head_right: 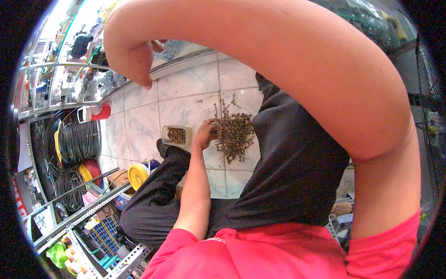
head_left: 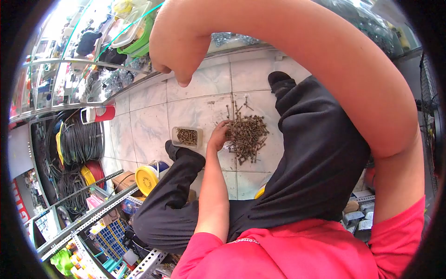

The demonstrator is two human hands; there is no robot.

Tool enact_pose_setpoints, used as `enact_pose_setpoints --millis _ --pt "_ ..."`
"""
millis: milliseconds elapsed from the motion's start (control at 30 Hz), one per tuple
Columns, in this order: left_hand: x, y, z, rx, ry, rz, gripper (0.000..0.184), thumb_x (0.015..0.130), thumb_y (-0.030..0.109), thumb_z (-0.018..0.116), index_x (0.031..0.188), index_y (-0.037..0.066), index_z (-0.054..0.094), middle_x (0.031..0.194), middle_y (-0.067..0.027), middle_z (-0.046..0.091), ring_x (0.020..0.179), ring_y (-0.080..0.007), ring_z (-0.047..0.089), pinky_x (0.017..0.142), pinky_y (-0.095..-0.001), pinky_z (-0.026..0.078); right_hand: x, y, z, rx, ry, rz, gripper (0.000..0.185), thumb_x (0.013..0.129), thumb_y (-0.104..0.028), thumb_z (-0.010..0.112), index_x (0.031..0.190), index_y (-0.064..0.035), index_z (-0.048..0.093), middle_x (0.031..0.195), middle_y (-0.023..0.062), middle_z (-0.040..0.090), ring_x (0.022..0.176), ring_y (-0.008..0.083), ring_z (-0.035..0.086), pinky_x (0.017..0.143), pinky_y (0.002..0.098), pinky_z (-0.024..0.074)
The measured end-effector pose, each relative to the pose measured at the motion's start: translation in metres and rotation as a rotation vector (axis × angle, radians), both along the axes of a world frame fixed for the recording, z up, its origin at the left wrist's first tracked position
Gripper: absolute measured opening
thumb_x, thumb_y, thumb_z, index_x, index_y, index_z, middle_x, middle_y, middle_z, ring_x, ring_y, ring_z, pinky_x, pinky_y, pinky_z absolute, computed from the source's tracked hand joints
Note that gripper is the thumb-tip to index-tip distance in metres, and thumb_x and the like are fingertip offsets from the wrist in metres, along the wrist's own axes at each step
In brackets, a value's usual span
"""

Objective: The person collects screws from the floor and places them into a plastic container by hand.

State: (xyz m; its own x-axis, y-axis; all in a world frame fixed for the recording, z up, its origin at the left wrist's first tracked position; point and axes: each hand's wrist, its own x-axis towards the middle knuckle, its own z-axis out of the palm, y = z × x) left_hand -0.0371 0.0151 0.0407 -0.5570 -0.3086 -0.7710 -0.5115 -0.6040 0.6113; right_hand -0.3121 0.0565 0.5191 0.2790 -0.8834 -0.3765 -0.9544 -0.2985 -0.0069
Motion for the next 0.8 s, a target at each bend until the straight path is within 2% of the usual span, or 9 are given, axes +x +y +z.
enact_pose_setpoints --millis 133,300,400,600,800 --pt "-0.001 0.006 0.006 0.034 -0.030 -0.010 0.042 0.097 0.014 0.055 0.139 0.011 0.050 0.115 -0.0116 0.067 0.093 -0.0258 0.069 0.072 -0.0393 0.059 -0.006 -0.013 0.000 0.066 -0.013 0.106 0.047 0.088 -0.035 0.067 0.126 -0.0080 0.070 0.131 0.0141 0.067 0.119 0.0314 0.063 0.099 0.0465 0.0487" --pt "0.003 0.006 0.000 0.087 0.059 0.018 0.042 0.098 0.017 0.055 0.139 0.008 0.048 0.116 -0.0127 0.068 0.097 -0.0300 0.070 0.076 -0.0439 0.060 0.001 0.004 0.003 0.001 0.008 0.002 0.047 0.089 -0.035 0.067 0.128 -0.0084 0.070 0.132 0.0132 0.067 0.120 0.0311 0.063 0.099 0.0466 0.0488" --pt "0.005 0.003 0.000 0.144 0.128 -0.004 0.041 0.100 0.019 0.051 0.139 0.007 0.048 0.118 -0.0140 0.067 0.101 -0.0312 0.069 0.081 -0.0461 0.059 -0.002 0.002 0.004 0.025 0.010 0.027 0.048 0.089 -0.036 0.067 0.128 -0.0085 0.069 0.132 0.0129 0.067 0.120 0.0310 0.063 0.100 0.0464 0.0488" --pt "0.007 0.002 0.002 0.188 0.189 0.020 0.040 0.103 0.022 0.044 0.140 0.007 0.049 0.119 -0.0158 0.068 0.106 -0.0322 0.069 0.085 -0.0467 0.058 -0.010 -0.010 0.003 0.080 -0.008 0.112 0.048 0.089 -0.036 0.066 0.128 -0.0083 0.070 0.132 0.0130 0.067 0.120 0.0310 0.063 0.100 0.0462 0.0486" --pt "0.011 0.000 0.004 0.217 0.208 0.084 0.036 0.104 0.030 0.050 0.132 0.008 0.056 0.115 -0.0138 0.070 0.102 -0.0308 0.070 0.081 -0.0449 0.058 -0.009 -0.018 -0.002 0.083 -0.007 0.142 0.047 0.090 -0.038 0.066 0.127 -0.0084 0.070 0.131 0.0130 0.068 0.119 0.0315 0.063 0.100 0.0464 0.0487"
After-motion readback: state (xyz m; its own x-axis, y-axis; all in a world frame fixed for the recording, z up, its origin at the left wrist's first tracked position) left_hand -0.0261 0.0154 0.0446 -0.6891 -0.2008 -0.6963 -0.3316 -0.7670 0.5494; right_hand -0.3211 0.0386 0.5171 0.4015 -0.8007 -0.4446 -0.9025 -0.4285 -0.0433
